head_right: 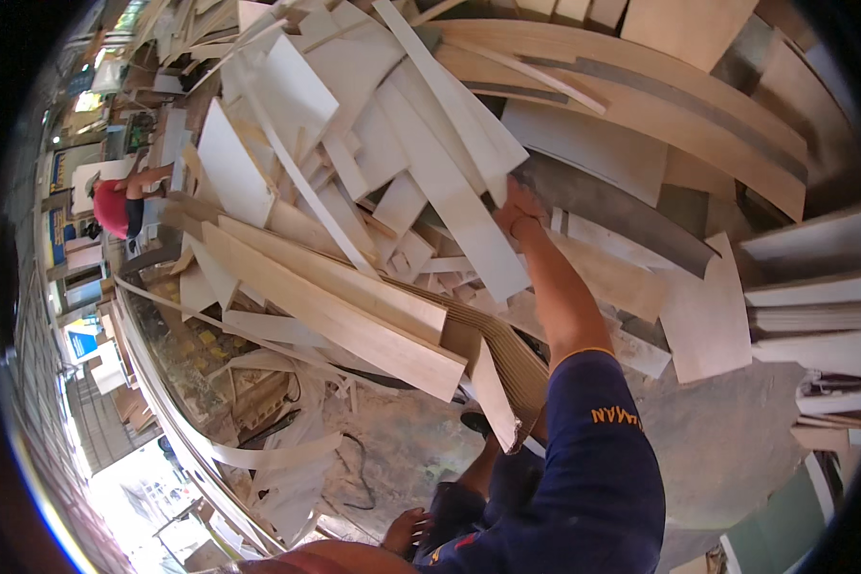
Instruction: The person picks up and moves several wood boards from a pile, organizes them, and measures one with a tape measure.
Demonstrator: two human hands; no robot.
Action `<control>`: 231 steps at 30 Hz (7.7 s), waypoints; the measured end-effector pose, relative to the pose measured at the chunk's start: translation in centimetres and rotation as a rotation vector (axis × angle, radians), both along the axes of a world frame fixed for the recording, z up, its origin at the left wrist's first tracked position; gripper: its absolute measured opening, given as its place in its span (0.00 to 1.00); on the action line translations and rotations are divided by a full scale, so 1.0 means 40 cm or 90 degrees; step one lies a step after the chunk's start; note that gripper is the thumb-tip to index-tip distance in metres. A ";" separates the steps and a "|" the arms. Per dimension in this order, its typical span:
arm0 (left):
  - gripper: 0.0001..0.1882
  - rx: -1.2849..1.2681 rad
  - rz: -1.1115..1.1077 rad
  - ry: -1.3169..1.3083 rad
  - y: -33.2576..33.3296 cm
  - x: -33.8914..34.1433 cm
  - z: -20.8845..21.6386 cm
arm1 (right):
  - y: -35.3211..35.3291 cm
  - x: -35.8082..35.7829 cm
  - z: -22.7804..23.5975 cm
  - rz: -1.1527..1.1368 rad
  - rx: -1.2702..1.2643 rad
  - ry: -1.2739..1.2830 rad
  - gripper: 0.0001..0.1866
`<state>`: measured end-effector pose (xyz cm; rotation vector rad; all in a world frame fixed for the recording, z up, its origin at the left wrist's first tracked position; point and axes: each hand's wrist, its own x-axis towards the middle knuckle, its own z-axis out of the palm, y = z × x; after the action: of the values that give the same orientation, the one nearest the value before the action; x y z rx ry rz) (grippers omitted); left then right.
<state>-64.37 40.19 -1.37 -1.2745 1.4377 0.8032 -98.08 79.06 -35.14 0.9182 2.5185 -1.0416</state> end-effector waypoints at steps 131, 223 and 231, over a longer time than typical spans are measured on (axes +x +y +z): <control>0.38 -0.081 0.147 0.200 0.234 1.468 -0.279 | 0.047 1.226 0.463 0.389 0.391 -0.029 0.40; 0.42 -0.201 0.416 0.219 0.290 1.210 -0.462 | -0.976 0.266 0.072 0.954 0.886 -0.068 0.30; 0.42 -0.166 0.431 0.160 0.230 1.144 -0.418 | -0.903 0.229 0.170 0.905 0.565 0.072 0.37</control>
<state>-18.63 49.40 -18.11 -1.9644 1.3351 1.2854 -88.94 42.95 -28.32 -0.8686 2.6669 0.4887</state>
